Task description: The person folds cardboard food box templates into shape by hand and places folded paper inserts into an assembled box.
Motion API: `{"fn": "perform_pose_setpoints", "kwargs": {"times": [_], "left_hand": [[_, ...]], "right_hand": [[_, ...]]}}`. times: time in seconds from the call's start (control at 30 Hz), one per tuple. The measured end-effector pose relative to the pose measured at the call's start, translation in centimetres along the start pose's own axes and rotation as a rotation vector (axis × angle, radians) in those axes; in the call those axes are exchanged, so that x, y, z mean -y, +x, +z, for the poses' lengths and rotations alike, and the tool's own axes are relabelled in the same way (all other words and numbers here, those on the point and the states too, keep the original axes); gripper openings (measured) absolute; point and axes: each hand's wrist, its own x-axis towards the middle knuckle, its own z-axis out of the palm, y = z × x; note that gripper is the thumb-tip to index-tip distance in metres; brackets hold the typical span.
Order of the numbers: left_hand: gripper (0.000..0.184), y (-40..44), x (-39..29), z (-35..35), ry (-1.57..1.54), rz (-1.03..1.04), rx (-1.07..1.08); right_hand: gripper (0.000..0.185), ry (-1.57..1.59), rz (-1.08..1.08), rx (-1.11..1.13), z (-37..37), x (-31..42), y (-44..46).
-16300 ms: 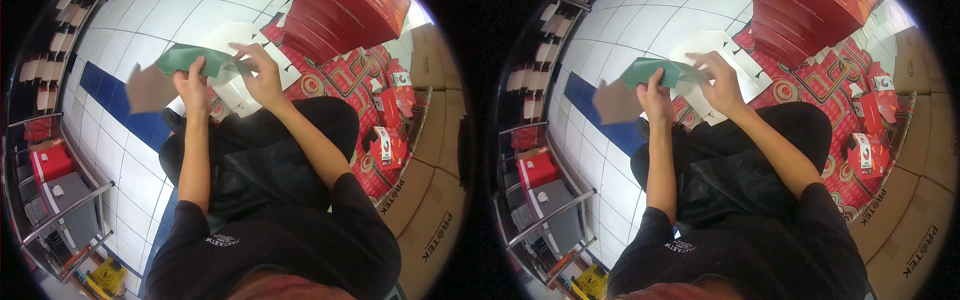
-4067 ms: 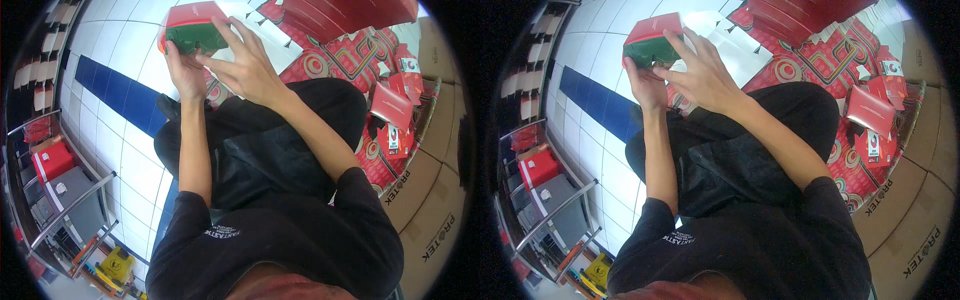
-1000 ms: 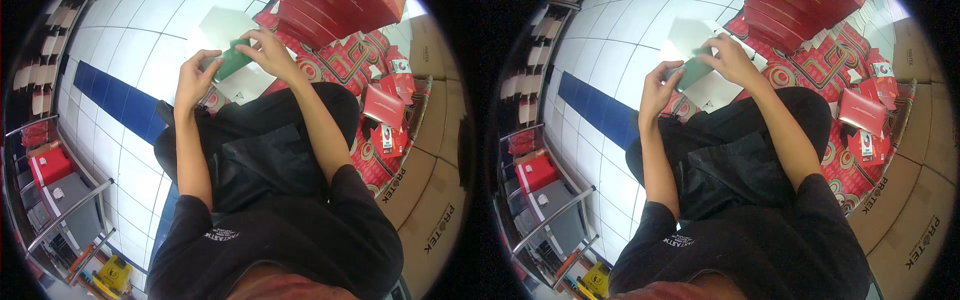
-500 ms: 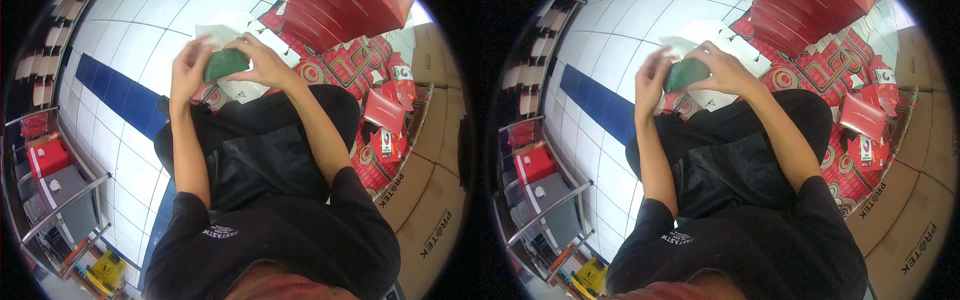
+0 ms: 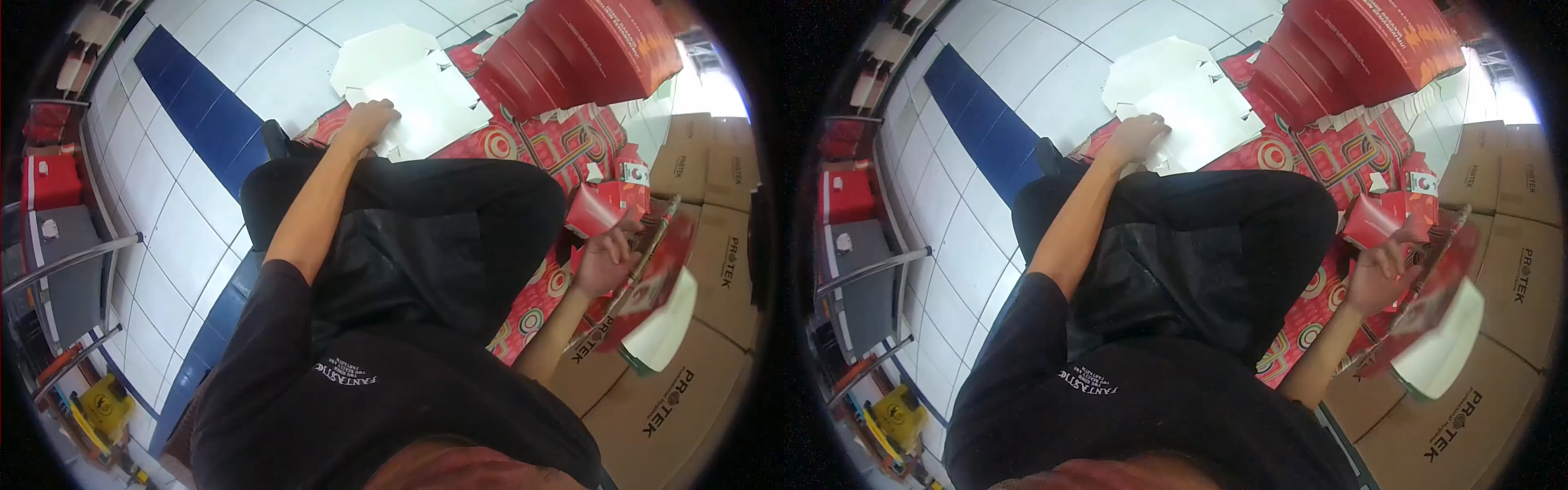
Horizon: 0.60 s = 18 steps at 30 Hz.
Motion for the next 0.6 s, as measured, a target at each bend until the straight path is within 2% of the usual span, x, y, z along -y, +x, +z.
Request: {"fn": "perform_pose_setpoints", "kwargs": {"times": [0.07, 0.13, 0.17, 0.2, 0.23, 0.27, 0.3, 0.33, 0.43, 0.47, 0.5, 0.53, 0.57, 0.6], "left_hand": [[0.075, -0.6, -0.9, -3.3, 0.067, 0.013, 0.233], [0.076, -0.9, 0.3, -2.0, 0.043, 0.054, 0.199], [0.078, -1.0, 0.9, -1.8, 0.011, 0.099, 0.167], [0.059, -1.2, 1.4, -1.5, 0.081, 0.194, 0.136], [0.059, -1.2, 0.7, -2.1, 0.089, 0.191, 0.139], [0.042, -0.9, -0.8, -2.9, 0.135, 0.093, 0.248], [0.026, -0.7, -1.6, -3.4, 0.180, -0.007, 0.355], [0.014, -1.3, -1.1, -3.4, 0.182, 0.136, 0.247], [0.018, -1.1, -2.6, -7.7, 0.163, 0.115, 0.256], [0.016, -1.4, -2.3, -9.7, 0.018, 0.121, 0.220], [0.016, -1.3, -1.3, -10.5, 0.018, 0.122, 0.224], [0.018, -0.6, 0.1, -11.2, -0.144, 0.091, 0.197], [0.022, -0.4, 0.7, -12.2, -0.306, 0.059, 0.173], [0.022, -0.6, 1.0, -12.9, -0.305, 0.063, 0.180]], "right_hand": [[0.078, 0.021, -0.021, -0.081, -0.4, -1.0, 0.2], [0.069, -0.241, 0.152, -0.184, -1.4, -4.4, -0.3], [0.069, -0.231, 0.154, -0.177, -1.7, -5.7, 0.1], [0.066, -0.321, 0.230, -0.136, -2.0, -7.1, 0.9], [0.063, -0.412, 0.304, -0.098, -2.3, -8.5, 1.7], [0.063, -0.404, 0.303, -0.099, -2.3, -10.1, 2.6], [0.060, -0.524, 0.342, -0.091, -2.1, -11.7, 3.9], [0.057, -0.644, 0.382, -0.084, -1.8, -13.3, 5.1], [0.048, -0.978, 0.546, 0.072, -0.7, -18.1, 9.5], [0.047, -1.141, 0.569, 0.085, -0.4, -19.9, 11.0], [0.046, -1.332, 0.572, 0.194, -0.9, -21.4, 12.9], [0.046, -1.522, 0.569, 0.305, -1.5, -22.5, 14.5], [0.046, -1.521, 0.569, 0.296, -1.9, -23.5, 15.2], [0.047, -1.790, 0.563, 0.463, -2.4, -24.5, 15.6]]}}
